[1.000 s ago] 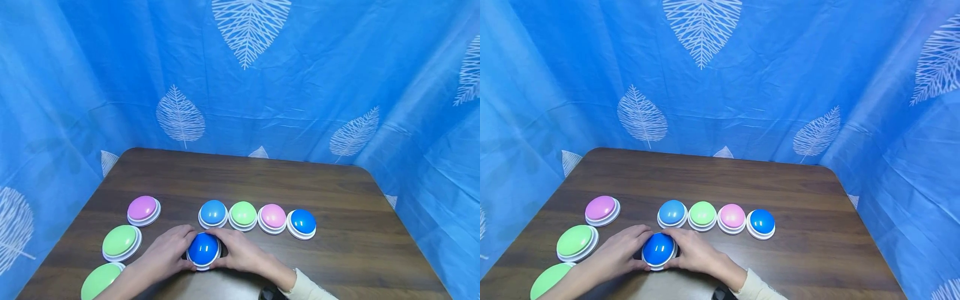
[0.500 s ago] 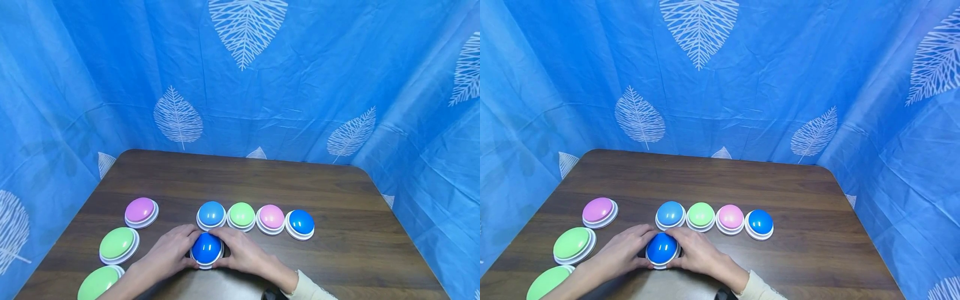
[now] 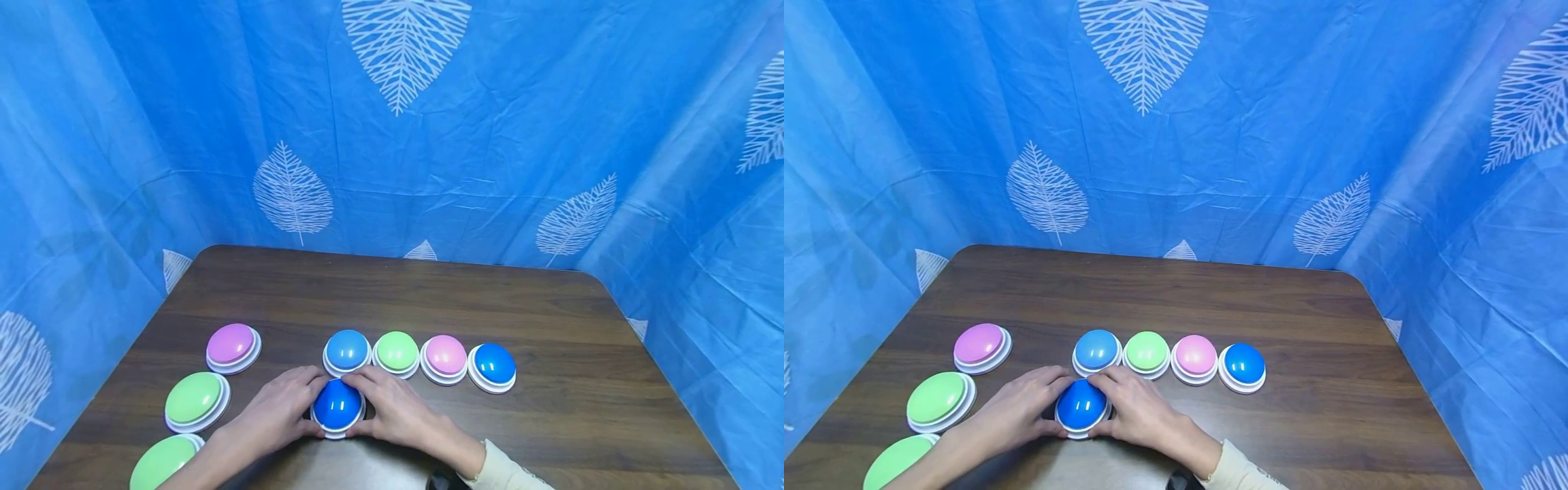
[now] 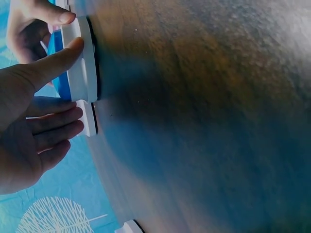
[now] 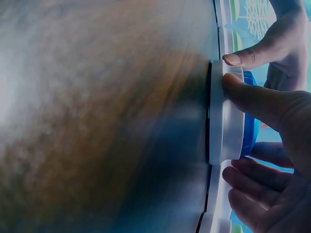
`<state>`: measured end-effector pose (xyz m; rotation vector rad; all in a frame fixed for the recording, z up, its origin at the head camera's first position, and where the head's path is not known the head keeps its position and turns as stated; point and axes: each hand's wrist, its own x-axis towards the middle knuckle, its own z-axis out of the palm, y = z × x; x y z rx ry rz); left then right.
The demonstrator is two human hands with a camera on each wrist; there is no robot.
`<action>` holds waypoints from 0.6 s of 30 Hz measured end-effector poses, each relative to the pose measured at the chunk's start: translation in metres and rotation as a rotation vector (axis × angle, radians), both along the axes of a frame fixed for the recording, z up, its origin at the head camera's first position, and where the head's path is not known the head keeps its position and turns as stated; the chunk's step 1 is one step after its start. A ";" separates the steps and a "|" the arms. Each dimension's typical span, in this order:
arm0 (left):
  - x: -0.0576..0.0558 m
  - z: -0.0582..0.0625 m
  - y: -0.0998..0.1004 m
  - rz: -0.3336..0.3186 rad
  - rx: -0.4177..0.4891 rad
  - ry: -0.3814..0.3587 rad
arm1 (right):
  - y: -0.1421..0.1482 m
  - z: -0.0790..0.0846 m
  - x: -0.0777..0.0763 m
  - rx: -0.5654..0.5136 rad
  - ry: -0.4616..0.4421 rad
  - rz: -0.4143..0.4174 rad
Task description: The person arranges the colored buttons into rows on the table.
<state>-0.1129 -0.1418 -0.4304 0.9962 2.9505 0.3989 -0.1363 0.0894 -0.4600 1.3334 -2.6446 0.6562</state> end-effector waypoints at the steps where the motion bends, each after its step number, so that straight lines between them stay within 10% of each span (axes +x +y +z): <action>1: 0.000 0.000 0.000 0.001 0.000 0.000 | 0.000 0.001 0.000 0.003 -0.003 0.000; 18: 0.005 0.003 -0.006 0.010 0.030 0.013 | -0.003 0.007 0.004 0.031 -0.028 -0.023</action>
